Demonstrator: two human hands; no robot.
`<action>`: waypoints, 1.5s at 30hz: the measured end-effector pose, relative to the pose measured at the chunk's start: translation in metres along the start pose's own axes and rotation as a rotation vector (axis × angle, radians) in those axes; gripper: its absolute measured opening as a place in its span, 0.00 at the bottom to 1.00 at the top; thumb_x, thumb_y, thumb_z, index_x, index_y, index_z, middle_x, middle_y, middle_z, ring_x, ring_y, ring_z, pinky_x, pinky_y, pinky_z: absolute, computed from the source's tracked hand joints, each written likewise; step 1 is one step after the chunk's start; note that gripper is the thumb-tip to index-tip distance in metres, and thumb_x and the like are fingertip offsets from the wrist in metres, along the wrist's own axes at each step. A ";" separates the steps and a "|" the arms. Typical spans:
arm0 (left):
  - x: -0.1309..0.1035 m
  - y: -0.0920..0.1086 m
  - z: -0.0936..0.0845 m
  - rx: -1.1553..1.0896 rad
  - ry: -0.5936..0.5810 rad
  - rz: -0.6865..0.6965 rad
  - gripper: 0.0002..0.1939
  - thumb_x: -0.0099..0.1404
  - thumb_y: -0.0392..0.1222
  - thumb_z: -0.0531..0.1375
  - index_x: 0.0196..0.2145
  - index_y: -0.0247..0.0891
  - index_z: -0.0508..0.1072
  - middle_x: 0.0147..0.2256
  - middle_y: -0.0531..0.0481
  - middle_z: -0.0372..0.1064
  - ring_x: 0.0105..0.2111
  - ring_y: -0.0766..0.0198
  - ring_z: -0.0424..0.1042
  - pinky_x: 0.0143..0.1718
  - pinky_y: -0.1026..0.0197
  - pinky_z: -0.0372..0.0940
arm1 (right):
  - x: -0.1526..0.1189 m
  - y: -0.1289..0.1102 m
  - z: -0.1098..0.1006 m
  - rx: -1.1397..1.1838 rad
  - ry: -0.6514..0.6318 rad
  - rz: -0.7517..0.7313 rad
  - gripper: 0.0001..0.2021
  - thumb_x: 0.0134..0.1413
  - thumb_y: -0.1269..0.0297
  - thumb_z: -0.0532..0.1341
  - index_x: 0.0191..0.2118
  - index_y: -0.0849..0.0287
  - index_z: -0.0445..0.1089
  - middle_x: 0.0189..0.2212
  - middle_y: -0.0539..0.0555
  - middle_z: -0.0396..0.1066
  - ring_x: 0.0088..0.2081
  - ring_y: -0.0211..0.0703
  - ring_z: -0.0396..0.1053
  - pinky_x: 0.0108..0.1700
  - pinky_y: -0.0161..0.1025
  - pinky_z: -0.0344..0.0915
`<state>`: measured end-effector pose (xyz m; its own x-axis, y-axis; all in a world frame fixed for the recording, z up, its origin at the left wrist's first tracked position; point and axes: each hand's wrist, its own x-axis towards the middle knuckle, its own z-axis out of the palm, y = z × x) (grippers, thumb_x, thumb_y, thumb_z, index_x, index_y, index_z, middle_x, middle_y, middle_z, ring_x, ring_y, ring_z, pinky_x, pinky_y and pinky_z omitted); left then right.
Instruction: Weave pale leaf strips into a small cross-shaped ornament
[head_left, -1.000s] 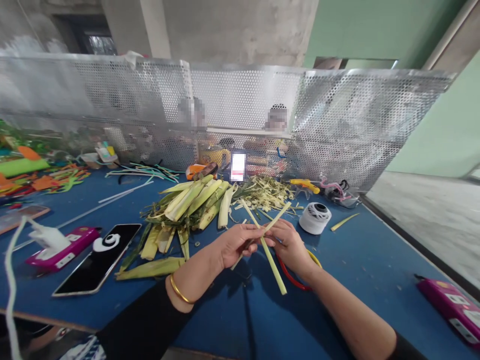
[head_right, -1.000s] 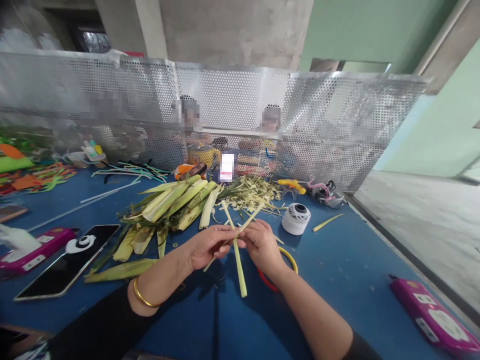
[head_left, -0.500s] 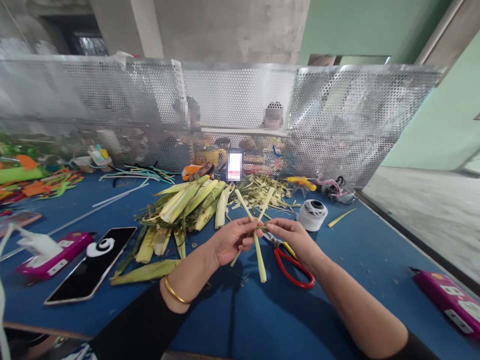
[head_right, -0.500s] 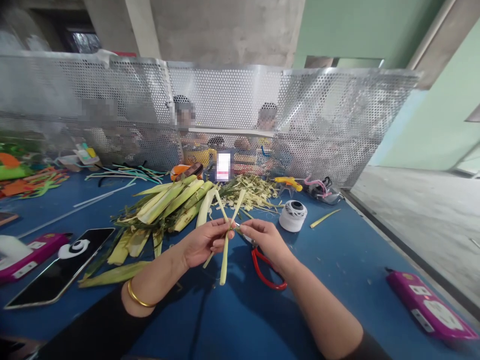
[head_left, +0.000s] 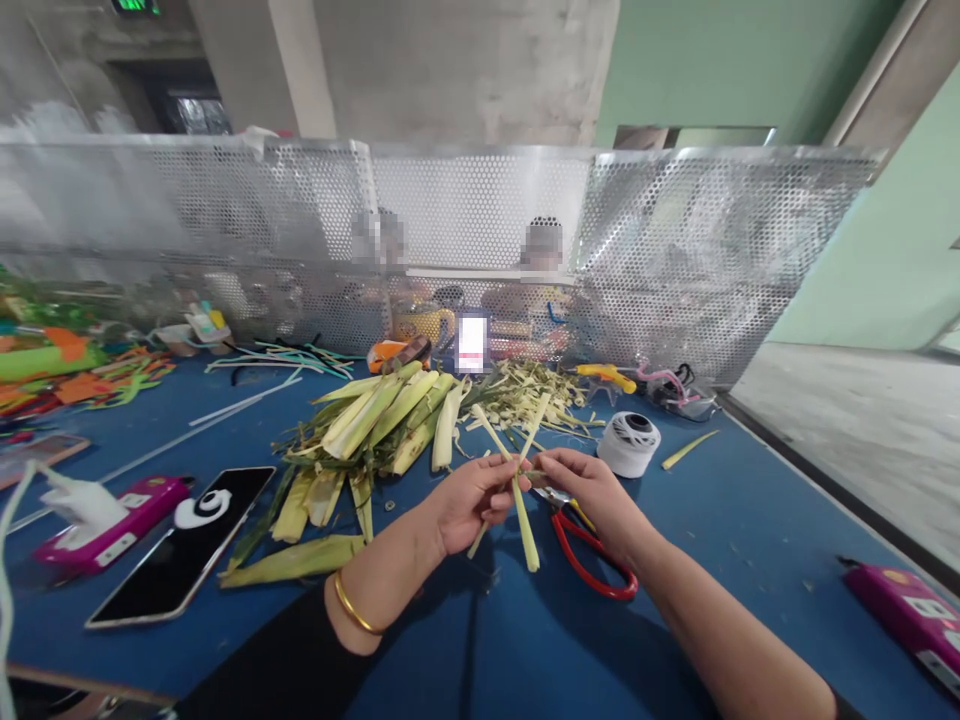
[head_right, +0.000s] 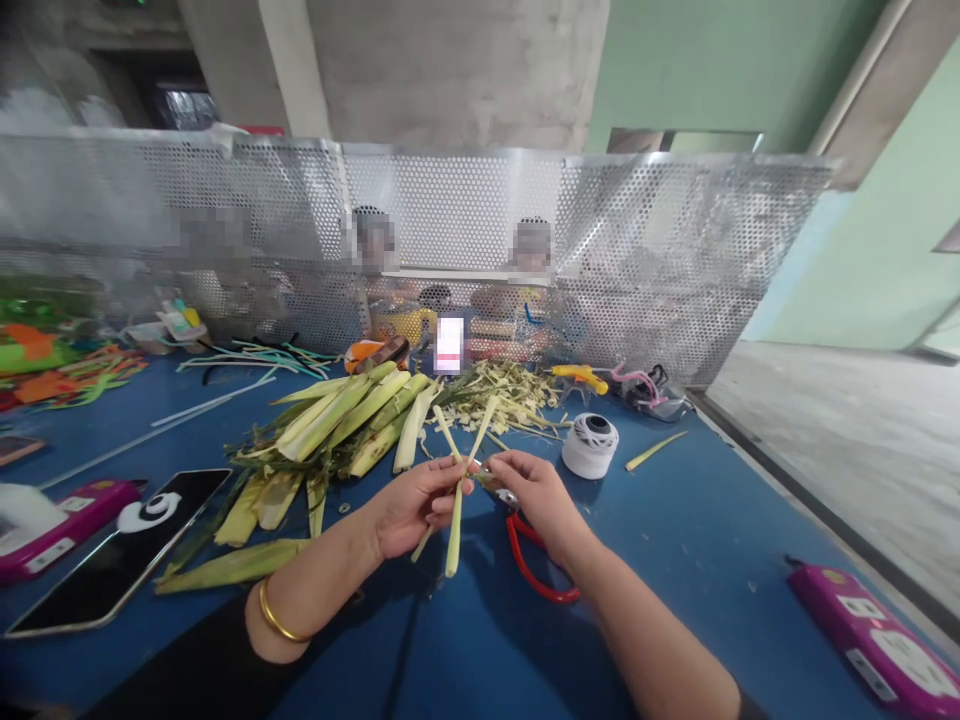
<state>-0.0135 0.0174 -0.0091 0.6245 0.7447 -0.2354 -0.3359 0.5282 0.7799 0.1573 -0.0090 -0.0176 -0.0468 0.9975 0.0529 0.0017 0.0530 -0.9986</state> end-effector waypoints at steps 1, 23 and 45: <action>0.000 0.001 0.000 -0.017 0.009 0.005 0.04 0.61 0.36 0.62 0.32 0.32 0.72 0.24 0.54 0.65 0.14 0.80 0.49 0.14 0.73 0.40 | 0.000 0.000 -0.001 -0.013 -0.013 0.003 0.20 0.40 0.45 0.68 0.30 0.59 0.74 0.28 0.53 0.74 0.34 0.43 0.69 0.43 0.41 0.61; -0.013 -0.018 0.025 0.805 0.033 0.031 0.16 0.61 0.48 0.59 0.25 0.33 0.76 0.24 0.47 0.75 0.12 0.71 0.60 0.17 0.66 0.55 | -0.010 -0.014 0.003 -0.824 0.122 -0.386 0.15 0.54 0.54 0.60 0.22 0.57 0.70 0.21 0.50 0.67 0.27 0.40 0.63 0.36 0.40 0.58; 0.000 -0.007 0.010 -0.027 0.277 -0.051 0.06 0.55 0.31 0.57 0.26 0.29 0.74 0.22 0.46 0.72 0.22 0.66 0.72 0.26 0.67 0.67 | -0.027 -0.012 0.014 -1.351 0.229 -1.004 0.13 0.64 0.70 0.51 0.31 0.58 0.71 0.26 0.52 0.73 0.29 0.40 0.66 0.46 0.42 0.55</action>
<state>-0.0040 0.0101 -0.0084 0.4256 0.7983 -0.4261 -0.3305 0.5755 0.7481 0.1442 -0.0369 -0.0075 -0.4245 0.5282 0.7354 0.8555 0.4999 0.1348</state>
